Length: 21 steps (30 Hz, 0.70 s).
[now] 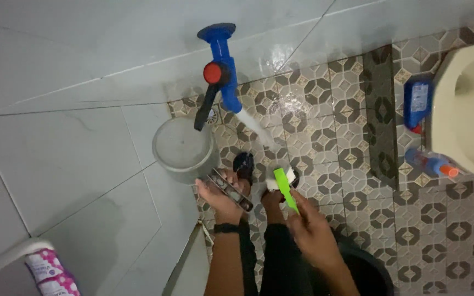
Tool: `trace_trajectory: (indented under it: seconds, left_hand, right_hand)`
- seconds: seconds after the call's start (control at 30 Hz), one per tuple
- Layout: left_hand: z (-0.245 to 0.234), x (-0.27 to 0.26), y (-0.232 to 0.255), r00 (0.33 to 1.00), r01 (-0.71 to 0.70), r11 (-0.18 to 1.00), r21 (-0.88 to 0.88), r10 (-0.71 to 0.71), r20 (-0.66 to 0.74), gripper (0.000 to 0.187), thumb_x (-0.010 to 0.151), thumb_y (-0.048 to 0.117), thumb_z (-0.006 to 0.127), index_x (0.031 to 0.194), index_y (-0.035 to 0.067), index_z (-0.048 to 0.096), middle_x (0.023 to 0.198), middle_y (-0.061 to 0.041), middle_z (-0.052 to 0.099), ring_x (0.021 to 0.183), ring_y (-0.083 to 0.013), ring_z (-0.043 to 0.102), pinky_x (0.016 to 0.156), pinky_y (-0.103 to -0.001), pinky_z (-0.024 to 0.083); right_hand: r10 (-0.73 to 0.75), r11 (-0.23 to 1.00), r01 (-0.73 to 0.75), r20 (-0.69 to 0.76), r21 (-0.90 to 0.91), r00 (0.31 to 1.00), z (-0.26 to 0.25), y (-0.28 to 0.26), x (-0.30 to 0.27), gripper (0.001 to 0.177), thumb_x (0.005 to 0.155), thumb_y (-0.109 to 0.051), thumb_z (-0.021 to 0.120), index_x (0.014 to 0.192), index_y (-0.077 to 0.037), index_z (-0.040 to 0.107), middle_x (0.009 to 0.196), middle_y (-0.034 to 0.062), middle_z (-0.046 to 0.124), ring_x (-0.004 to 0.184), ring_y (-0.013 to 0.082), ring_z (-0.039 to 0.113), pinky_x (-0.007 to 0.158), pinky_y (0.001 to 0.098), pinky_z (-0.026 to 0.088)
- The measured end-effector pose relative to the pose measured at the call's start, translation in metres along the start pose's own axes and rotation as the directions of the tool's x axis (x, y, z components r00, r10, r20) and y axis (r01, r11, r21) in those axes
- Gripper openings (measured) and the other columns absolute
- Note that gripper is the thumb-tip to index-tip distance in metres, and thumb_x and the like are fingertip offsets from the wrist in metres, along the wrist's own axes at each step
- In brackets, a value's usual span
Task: Washing a small metal pot with a brush and water in a bathroom.
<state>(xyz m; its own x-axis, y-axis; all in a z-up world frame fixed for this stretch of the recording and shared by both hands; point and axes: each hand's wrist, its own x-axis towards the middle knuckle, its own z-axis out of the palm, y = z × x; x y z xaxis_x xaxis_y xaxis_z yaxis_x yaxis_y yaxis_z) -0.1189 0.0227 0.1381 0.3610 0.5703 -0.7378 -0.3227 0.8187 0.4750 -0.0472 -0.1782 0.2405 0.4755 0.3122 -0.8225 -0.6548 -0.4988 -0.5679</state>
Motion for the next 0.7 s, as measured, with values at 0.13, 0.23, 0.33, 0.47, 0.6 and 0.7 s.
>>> trace_trajectory:
  seconds: [0.13, 0.23, 0.33, 0.47, 0.6, 0.7]
  left_hand:
    - [-0.026, 0.009, -0.006, 0.996, -0.048, 0.990, 0.131, 0.058, -0.075, 0.074, 0.094, 0.081, 0.039, 0.087, 0.009, 0.053, 0.076, -0.003, 0.054, 0.061, -0.0182, 0.048, 0.055, -0.033, 0.041]
    - [-0.022, 0.006, -0.001, 0.974, -0.162, 0.939, 0.304, 0.202, -0.106, 0.077, 0.089, 0.083, 0.036, 0.082, 0.009, 0.055, 0.068, -0.004, 0.052, 0.055, -0.0217, 0.049, 0.049, -0.037, 0.044]
    - [-0.057, 0.015, -0.009, 0.978, -0.201, 0.947, 0.250, 0.209, -0.004, 0.075, 0.094, 0.082, 0.037, 0.083, 0.010, 0.053, 0.072, -0.004, 0.053, 0.060, -0.0196, 0.052, 0.054, -0.034, 0.044]
    - [-0.041, -0.016, 0.004, 0.977, -0.200, 0.959, 0.203, 0.211, -0.032, 0.058, 0.098, 0.069, 0.044, 0.112, 0.014, 0.054, 0.107, 0.001, 0.057, 0.096, -0.0173, 0.058, 0.084, -0.036, 0.048]
    - [-0.035, -0.045, 0.021, 0.973, -0.230, 0.932, 0.282, 0.218, 0.072, 0.068, 0.103, 0.065, 0.043, 0.127, 0.002, 0.052, 0.120, -0.011, 0.056, 0.110, -0.0275, 0.057, 0.097, -0.045, 0.047]
    - [0.020, -0.075, 0.057, 0.882, -0.471, 0.750, 0.465, 0.397, 0.252, 0.070, 0.099, 0.066, 0.044, 0.139, 0.008, 0.046, 0.142, -0.001, 0.050, 0.127, -0.0180, 0.052, 0.108, -0.035, 0.039]
  right_hand:
    - [-0.119, 0.978, 0.120, 0.015, -0.173, 0.993, 0.005, -0.009, -0.008, 0.049, 0.098, -0.013, 0.061, 0.147, -0.015, 0.054, 0.080, 0.0070, 0.066, 0.069, 0.0137, 0.059, 0.065, 0.0299, 0.052]
    - [-0.329, 0.915, 0.341, 0.090, -0.218, 0.940, 0.009, -0.004, -0.012, 0.055, 0.095, -0.008, 0.061, 0.149, -0.011, 0.052, 0.093, 0.0103, 0.071, 0.075, 0.0148, 0.062, 0.071, 0.0305, 0.052]
    - [-0.236, 0.889, 0.255, 0.097, -0.379, 0.967, 0.022, -0.022, -0.023, 0.049, 0.096, -0.013, 0.065, 0.144, -0.018, 0.059, 0.084, 0.0157, 0.072, 0.061, 0.0200, 0.058, 0.060, 0.0332, 0.051]
    - [-0.234, 0.665, 0.300, 0.192, -0.683, 0.953, 0.043, -0.060, -0.047, 0.055, 0.090, -0.011, 0.063, 0.145, -0.018, 0.057, 0.088, 0.0220, 0.070, 0.068, 0.0337, 0.068, 0.062, 0.0435, 0.055]
    - [-0.105, 0.356, 0.298, 0.280, -0.886, 0.954, 0.061, -0.111, -0.083, 0.074, 0.082, -0.016, 0.067, 0.152, -0.015, 0.044, 0.121, 0.0176, 0.062, 0.080, 0.0420, 0.068, 0.065, 0.0523, 0.056]
    - [-0.392, 0.424, 0.342, 0.170, -0.839, 0.904, 0.069, -0.110, -0.108, 0.059, 0.085, -0.010, 0.062, 0.144, -0.018, 0.057, 0.108, 0.0153, 0.071, 0.071, 0.0429, 0.069, 0.060, 0.0542, 0.057]
